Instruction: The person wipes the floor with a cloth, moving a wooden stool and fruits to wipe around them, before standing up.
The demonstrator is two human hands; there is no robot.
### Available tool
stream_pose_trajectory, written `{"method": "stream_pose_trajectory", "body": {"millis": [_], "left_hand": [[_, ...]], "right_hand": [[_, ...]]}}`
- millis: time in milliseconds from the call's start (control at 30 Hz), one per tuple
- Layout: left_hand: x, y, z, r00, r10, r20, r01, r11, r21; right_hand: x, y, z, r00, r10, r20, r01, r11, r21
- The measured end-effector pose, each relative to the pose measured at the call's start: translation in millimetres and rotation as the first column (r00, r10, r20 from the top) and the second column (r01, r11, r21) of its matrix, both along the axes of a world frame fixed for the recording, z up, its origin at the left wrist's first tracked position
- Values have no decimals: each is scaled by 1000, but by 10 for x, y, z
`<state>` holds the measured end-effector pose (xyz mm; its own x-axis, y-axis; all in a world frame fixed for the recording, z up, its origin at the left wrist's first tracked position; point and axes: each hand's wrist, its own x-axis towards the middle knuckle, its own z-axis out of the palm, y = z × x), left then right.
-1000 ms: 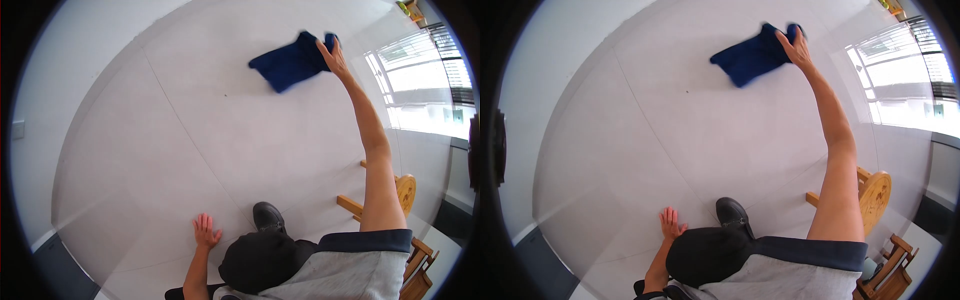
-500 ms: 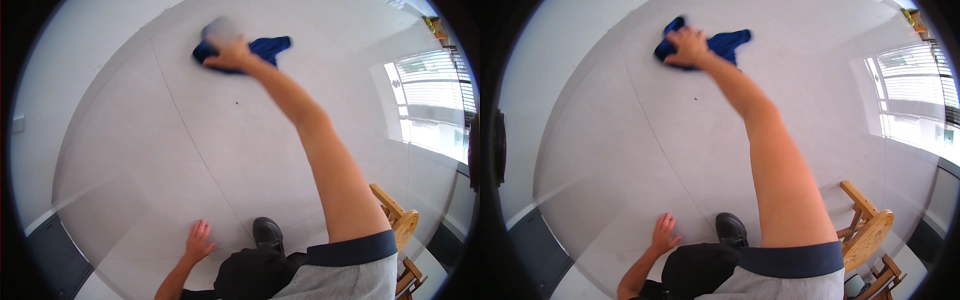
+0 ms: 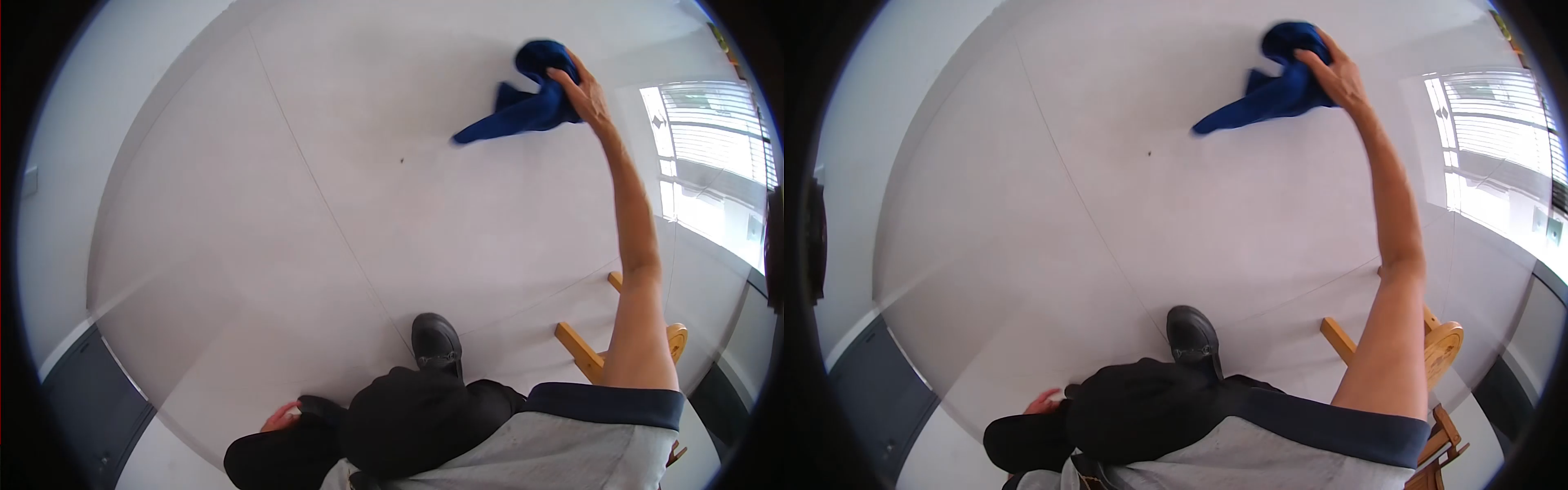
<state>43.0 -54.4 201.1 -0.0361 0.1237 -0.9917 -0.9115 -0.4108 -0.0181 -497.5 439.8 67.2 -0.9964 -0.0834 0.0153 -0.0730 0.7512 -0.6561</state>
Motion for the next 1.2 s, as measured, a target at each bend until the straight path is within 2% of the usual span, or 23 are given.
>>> {"method": "stream_pose_trajectory", "body": {"millis": [33,67,100,133,200,233,300,333,400,467,500,533,600,667,733,767,833,900,933,1000,1067,1167,1200], "left_hand": [[-156,38,214,999,14,32,-10,994,-105],[-292,56,407,988,-107,111,123,981,-147],[-443,78,517,958,-221,184,254,951,-175],[-625,110,614,940,-335,71,342,925,-165],[-880,46,667,877,-476,-70,461,873,-160],[-988,31,590,839,-512,-183,479,856,-195],[-1223,69,420,725,-616,-309,626,776,-80],[-1298,86,313,712,-619,-331,632,771,-83],[-1340,46,83,587,-642,-493,690,715,-110],[-1439,55,-111,652,-560,-510,645,764,-14],[-1507,46,-138,587,-608,-534,683,727,-77],[-1596,40,-182,507,-654,-562,722,678,-137],[-1766,64,-279,502,-654,-566,729,672,-131],[-1792,-9,-499,515,-583,-628,616,761,-202],[-1789,-108,-745,513,-545,-663,517,813,-268],[-1823,-71,-838,541,-494,-681,461,851,-251],[-1856,-170,-941,554,-421,-719,386,894,-226],[-2119,-429,-1076,552,-155,-819,99,988,-121],[-2073,-463,-1106,544,-142,-827,84,990,-114],[-1928,-253,-1123,446,-207,-871,9,974,-227],[-1796,-153,-1106,449,-290,-845,102,956,-274],[-1533,-190,-1259,400,-255,-880,122,967,-225],[-1460,-240,-1308,265,-397,-878,38,915,-402]], "right_hand": [[-127,386,-455,996,50,-69,-32,970,242],[-81,527,-713,998,-31,-54,50,916,399],[-13,307,-640,991,-96,-88,123,916,382],[114,43,-613,981,-161,-106,189,911,366],[275,-482,-556,997,46,-59,-27,955,297],[418,-816,-543,987,143,-78,-106,928,357],[848,-1337,-452,939,327,-104,-260,876,406],[1009,-1618,-424,901,415,-126,-342,858,383],[1138,-2049,-449,841,527,-123,-467,821,329],[967,-2450,-507,757,637,-146,-579,757,301],[862,-2615,-492,726,666,-170,-621,741,254],[718,-2745,-478,700,689,-189,-652,724,224],[448,-2882,-554,775,576,-260,-579,812,75],[414,-2814,-527,900,329,-287,-306,944,121],[535,-2528,-607,894,310,-325,-213,929,302],[702,-2297,-663,900,321,-296,-224,921,319],[1185,-2273,-438,985,172,-14,-142,857,496],[1315,-2519,-507,982,175,78,-191,876,443],[1435,-2658,-473,971,191,145,-237,861,449],[1566,-2684,-448,847,520,113,-531,807,258],[1639,-3293,-274,638,725,259,-770,590,243],[2039,-4565,-82,320,909,267,-935,257,246],[2173,-4976,-162,186,963,195,-969,146,200]]}}
